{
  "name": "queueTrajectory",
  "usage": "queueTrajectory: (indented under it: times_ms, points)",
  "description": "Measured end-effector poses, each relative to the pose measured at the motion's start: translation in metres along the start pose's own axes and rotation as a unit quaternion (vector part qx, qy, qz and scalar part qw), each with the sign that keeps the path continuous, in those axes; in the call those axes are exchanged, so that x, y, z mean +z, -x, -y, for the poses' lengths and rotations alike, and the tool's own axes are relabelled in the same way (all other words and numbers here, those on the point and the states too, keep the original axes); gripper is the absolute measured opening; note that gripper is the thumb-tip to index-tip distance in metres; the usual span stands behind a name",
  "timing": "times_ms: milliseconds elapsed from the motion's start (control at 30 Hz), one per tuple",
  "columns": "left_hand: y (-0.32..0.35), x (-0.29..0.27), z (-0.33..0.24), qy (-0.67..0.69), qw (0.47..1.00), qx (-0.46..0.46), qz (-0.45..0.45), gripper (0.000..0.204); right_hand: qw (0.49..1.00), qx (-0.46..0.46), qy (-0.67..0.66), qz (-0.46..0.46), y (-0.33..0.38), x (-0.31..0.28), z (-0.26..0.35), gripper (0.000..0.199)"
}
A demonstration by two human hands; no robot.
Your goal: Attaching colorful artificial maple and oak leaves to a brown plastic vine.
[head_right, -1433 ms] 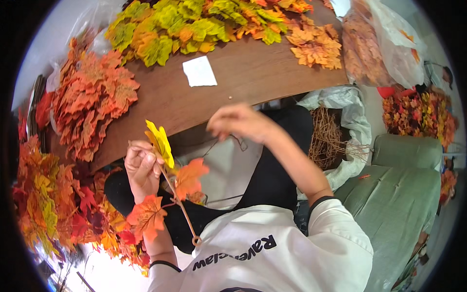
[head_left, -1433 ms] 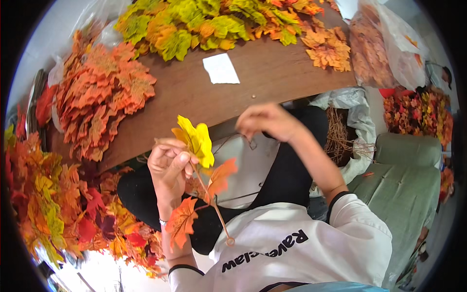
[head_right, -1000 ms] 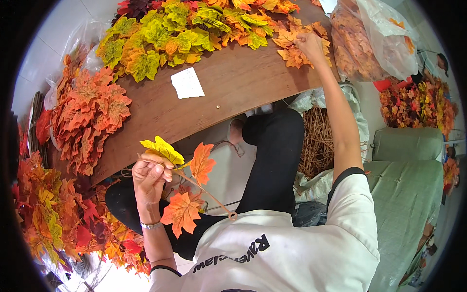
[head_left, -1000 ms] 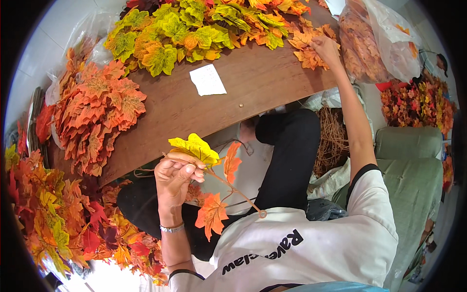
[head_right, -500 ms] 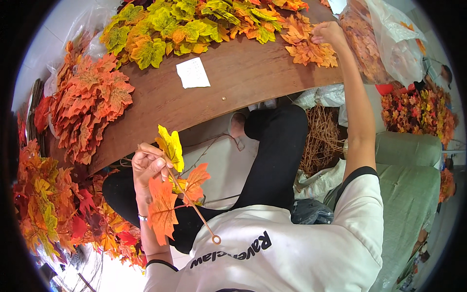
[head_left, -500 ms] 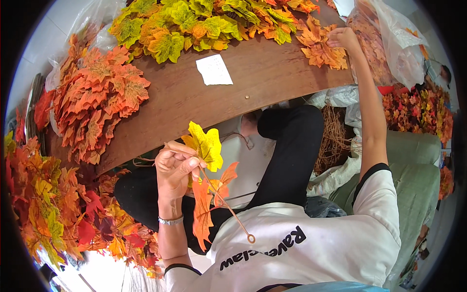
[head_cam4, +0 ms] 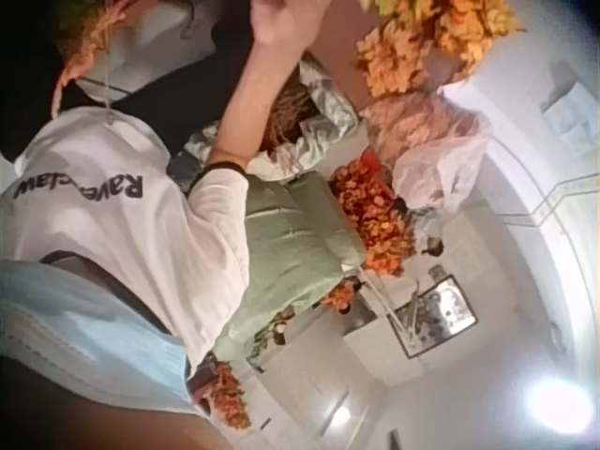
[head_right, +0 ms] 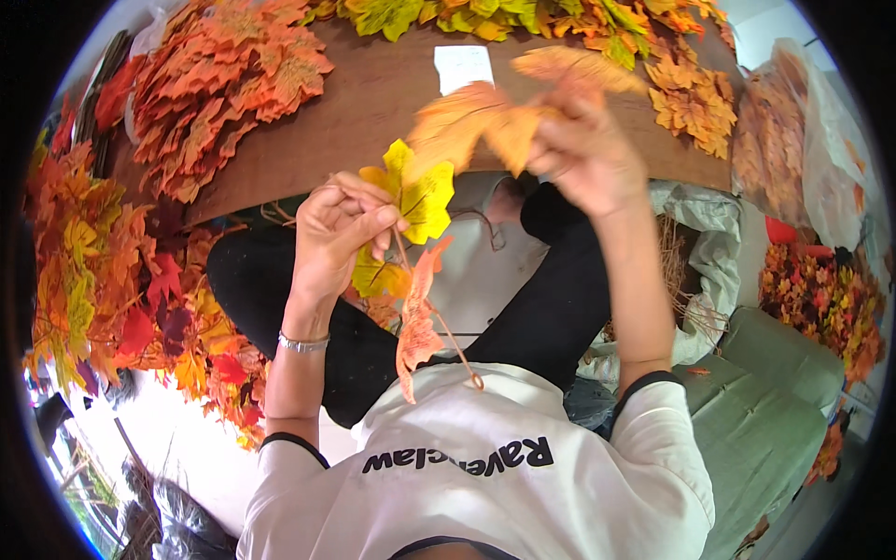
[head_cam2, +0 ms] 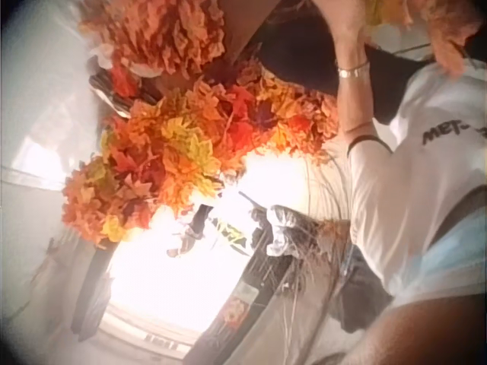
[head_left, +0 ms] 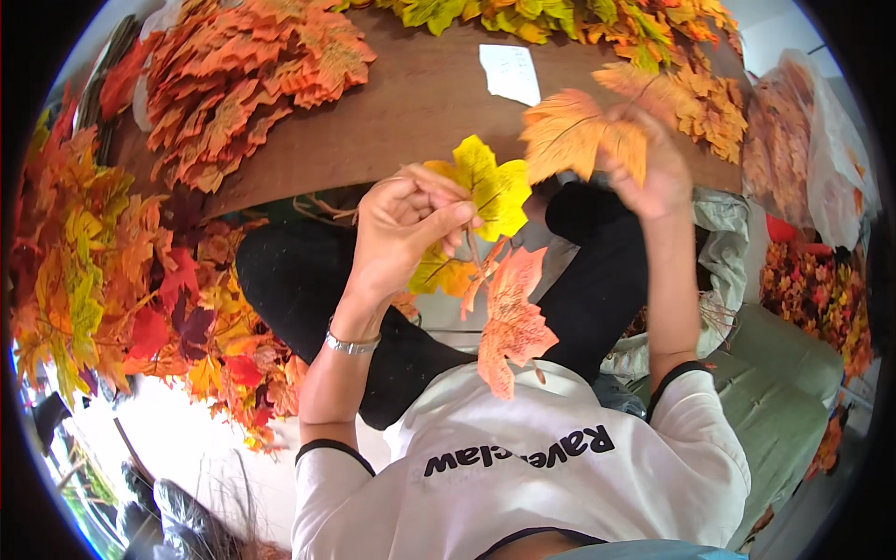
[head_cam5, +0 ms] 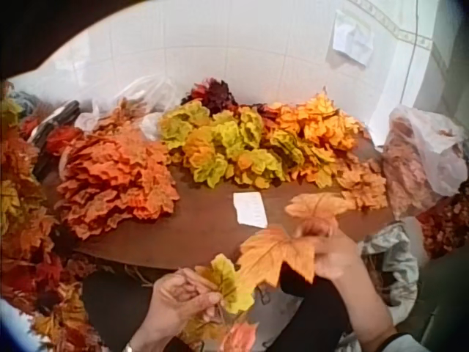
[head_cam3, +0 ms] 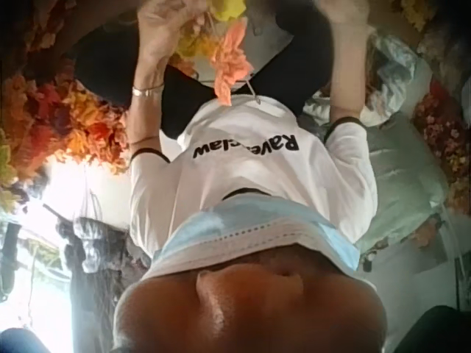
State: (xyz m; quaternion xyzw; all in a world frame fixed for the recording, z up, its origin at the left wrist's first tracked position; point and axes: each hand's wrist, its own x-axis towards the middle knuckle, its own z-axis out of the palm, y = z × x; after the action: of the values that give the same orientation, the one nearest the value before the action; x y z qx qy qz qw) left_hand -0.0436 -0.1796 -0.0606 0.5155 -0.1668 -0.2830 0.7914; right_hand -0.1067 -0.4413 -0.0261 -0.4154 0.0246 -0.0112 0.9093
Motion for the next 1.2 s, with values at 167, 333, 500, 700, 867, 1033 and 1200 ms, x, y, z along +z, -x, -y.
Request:
queueTrajectory:
  times_ms: [167,333,500,700,867,1033,1200]
  points:
    - [0.007,-0.007,0.000,-0.067,0.997,-0.016,-0.037,0.006,0.997,-0.004,0.067,-0.027,-0.021,0.070,-0.077,0.016]
    - [0.003,-0.010,0.000,0.028,0.998,0.061,-0.017,0.011,0.985,0.115,-0.114,-0.057,-0.020,0.071,-0.101,0.018]
    - [0.007,-0.009,-0.011,0.045,0.998,0.036,-0.029,0.010,0.965,0.160,-0.176,-0.109,-0.015,0.085,-0.107,0.018]
    - [0.008,-0.010,-0.011,0.035,0.998,0.043,-0.028,0.010,0.962,0.169,-0.185,-0.107,-0.012,0.092,-0.109,0.019]
    - [0.007,-0.013,-0.010,0.031,0.998,0.046,-0.014,0.011,0.966,0.155,-0.177,-0.104,-0.010,0.100,-0.106,0.020]
    - [0.008,-0.010,-0.007,0.024,0.998,0.048,-0.022,0.010,0.967,0.132,-0.164,-0.144,-0.011,0.098,-0.107,0.023]
    - [0.007,-0.010,-0.008,0.024,0.999,0.035,-0.020,0.010,0.974,0.144,-0.162,-0.068,-0.009,0.094,-0.109,0.023]
